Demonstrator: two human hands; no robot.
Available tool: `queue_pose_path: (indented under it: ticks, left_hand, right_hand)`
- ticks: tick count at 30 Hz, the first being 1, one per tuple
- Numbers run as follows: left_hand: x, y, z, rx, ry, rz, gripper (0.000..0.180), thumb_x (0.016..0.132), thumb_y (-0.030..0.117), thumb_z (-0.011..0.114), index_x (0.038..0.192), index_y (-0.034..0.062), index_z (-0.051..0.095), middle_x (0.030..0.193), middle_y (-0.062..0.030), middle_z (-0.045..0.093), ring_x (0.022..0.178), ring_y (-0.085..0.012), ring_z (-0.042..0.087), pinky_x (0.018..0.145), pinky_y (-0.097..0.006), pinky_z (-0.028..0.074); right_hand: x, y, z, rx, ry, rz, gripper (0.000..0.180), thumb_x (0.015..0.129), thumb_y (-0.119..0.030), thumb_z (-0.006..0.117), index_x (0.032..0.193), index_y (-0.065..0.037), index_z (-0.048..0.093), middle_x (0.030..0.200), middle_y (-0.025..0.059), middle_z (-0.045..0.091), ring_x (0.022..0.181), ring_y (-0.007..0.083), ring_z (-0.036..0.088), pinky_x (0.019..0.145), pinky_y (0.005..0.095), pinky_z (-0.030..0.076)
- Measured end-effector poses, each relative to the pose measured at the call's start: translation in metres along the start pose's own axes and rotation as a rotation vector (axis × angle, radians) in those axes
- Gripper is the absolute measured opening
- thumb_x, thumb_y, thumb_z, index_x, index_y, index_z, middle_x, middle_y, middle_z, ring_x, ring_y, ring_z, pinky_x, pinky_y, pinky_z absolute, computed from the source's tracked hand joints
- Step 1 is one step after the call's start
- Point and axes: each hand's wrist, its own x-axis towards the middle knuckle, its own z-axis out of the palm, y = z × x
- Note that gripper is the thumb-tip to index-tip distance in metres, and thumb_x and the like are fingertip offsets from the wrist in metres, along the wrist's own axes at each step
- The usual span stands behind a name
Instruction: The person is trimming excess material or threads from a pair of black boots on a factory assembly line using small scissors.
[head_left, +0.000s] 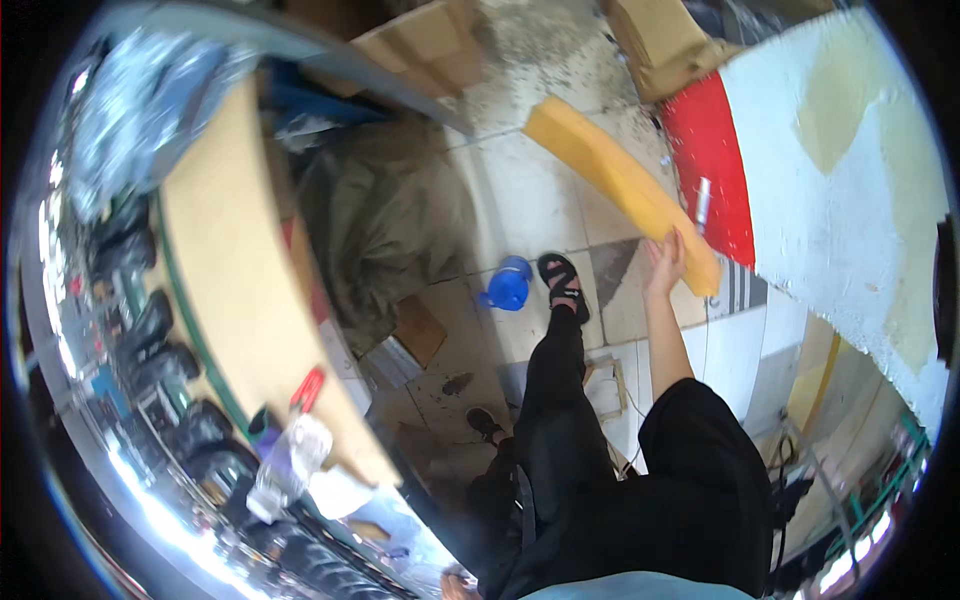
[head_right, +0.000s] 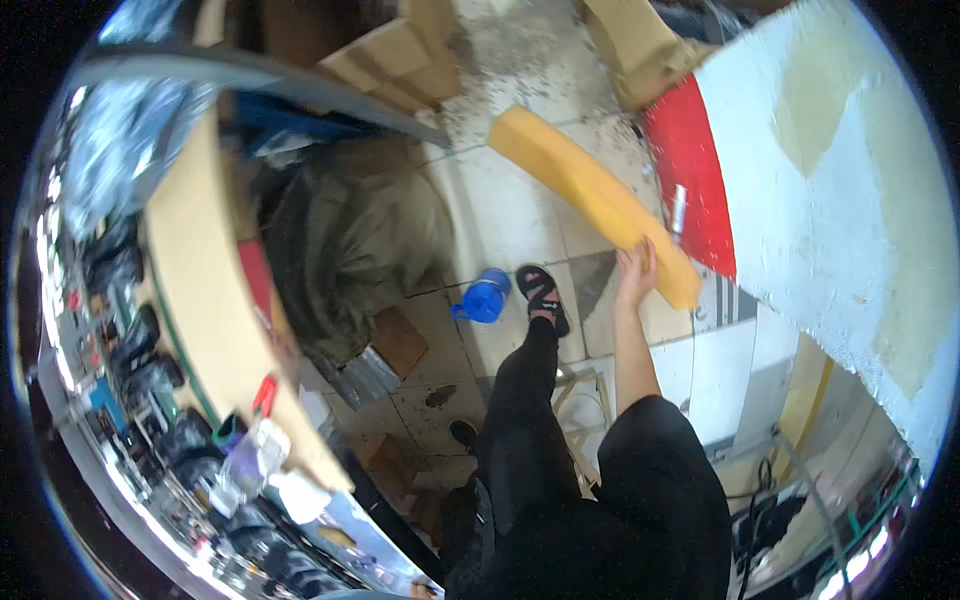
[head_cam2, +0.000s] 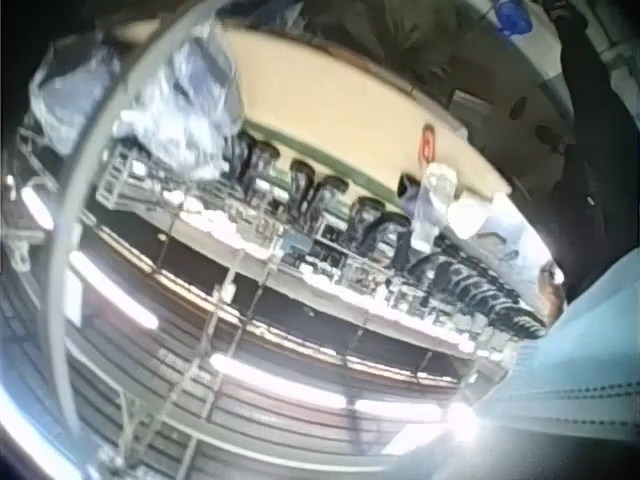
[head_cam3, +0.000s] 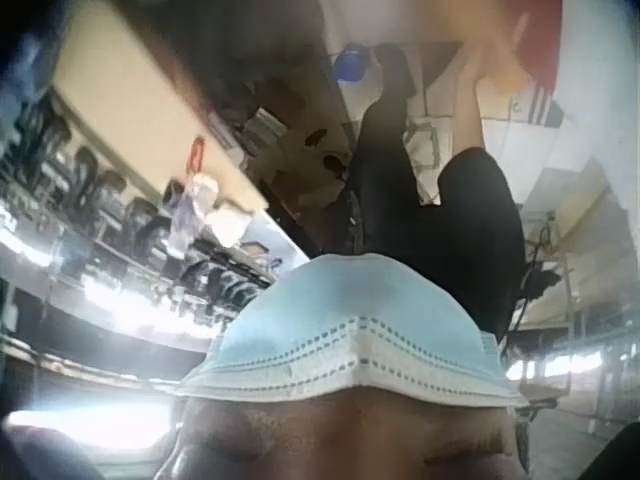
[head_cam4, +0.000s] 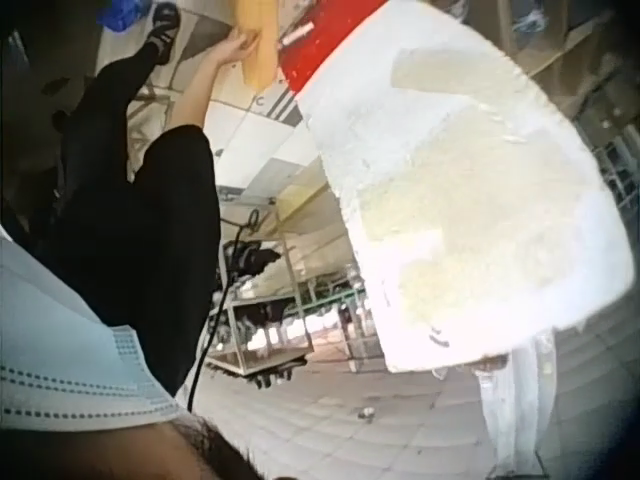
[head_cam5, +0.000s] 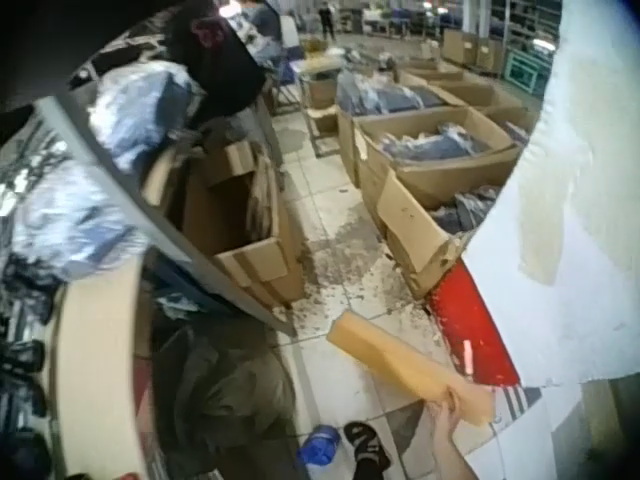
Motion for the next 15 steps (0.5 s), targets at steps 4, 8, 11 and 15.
queue_pose_path:
  ticks: [4,8,11,15]
  left_hand:
    - [-0.04,-0.029,0.043,0.015,0.255,0.005,0.037,0.065,0.025,0.081,0.084,0.008,0.055,0.082,-0.0101,0.059,0.073,-0.0306,0.058,0.067,-0.043,0.046]
    - [-0.06,-0.071,0.079,0.215,0.537,0.118,0.048,0.06,0.029,0.085,0.072,0.0064,0.044,0.075,-0.0137,0.047,0.07,-0.0302,0.051,0.062,-0.041,0.042]
    - [-0.064,-0.066,0.081,0.157,0.646,0.132,0.052,0.056,0.032,0.086,0.071,0.0056,0.044,0.076,-0.0142,0.047,0.069,-0.0331,0.049,0.061,-0.044,0.04]
    - [-0.069,-0.074,0.094,0.069,0.784,0.142,0.052,0.053,0.033,0.085,0.068,0.006,0.044,0.075,-0.0124,0.047,0.068,-0.0338,0.049,0.06,-0.044,0.039]
  right_hand:
    - [-0.048,-0.07,0.005,0.18,-0.08,-0.129,0.057,0.097,-0.025,0.059,0.142,0.0,0.037,0.133,0.0227,0.051,0.119,0.0369,0.056,0.103,0.0444,0.047]
    - [-0.112,-0.149,0.024,0.235,-0.168,-0.151,0.055,0.099,-0.024,0.054,0.143,0.001,0.034,0.134,0.0241,0.049,0.122,0.038,0.054,0.106,0.0454,0.045]
    - [-0.164,-0.202,0.042,0.275,-0.296,-0.207,0.053,0.1,-0.024,0.051,0.144,0.001,0.034,0.135,0.0246,0.049,0.122,0.0382,0.054,0.107,0.0456,0.044]
    - [-0.199,-0.227,0.072,0.293,-0.468,-0.34,0.051,0.101,-0.026,0.049,0.144,-0.003,0.034,0.134,0.0287,0.048,0.123,0.0397,0.053,0.107,0.0478,0.043]
